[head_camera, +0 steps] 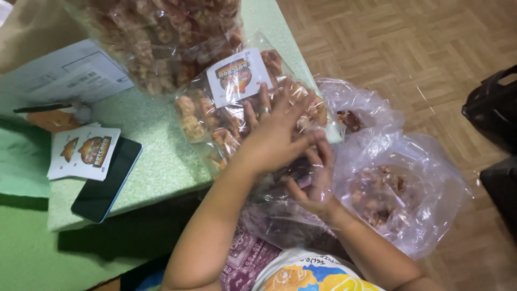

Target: Portioning snacks into small plastic bags and applying brand labels to the finished packages.

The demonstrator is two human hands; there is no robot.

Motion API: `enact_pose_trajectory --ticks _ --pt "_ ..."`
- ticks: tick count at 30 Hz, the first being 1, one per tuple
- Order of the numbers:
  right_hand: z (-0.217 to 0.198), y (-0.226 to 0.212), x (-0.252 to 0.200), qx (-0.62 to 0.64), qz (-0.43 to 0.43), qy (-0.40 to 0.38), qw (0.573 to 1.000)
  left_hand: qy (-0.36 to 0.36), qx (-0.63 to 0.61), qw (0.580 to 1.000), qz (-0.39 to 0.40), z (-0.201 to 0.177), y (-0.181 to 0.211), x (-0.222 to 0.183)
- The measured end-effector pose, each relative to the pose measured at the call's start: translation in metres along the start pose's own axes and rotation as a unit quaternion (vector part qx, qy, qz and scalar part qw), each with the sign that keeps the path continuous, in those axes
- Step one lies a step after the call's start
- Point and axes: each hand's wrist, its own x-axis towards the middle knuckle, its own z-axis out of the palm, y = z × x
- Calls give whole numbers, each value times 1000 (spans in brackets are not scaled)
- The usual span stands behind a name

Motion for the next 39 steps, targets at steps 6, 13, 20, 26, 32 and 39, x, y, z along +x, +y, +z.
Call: enact_pose_trajectory --ticks 6,13,20,26,32,39 --pt "3 -16 10 -148 -163 -46 974 177 4 982 59 3 -32 -41" --pt "29 14 23 -202 -253 -50 945 192 80 978 -2 32 -56 -55" --pt "53 65 10 -338 -187 -69 920 215 97 972 -6 42 -60 -51" --pt "49 69 -4 -340 -191 -49 919 210 90 973 -17 49 -69 -44" --pt "12 11 -8 -246 -240 -122 931 232 96 968 -5 47 -67 -46" --pt "-32 -2 -33 -149 -206 -196 947 286 172 941 -55 51 -12 -55"
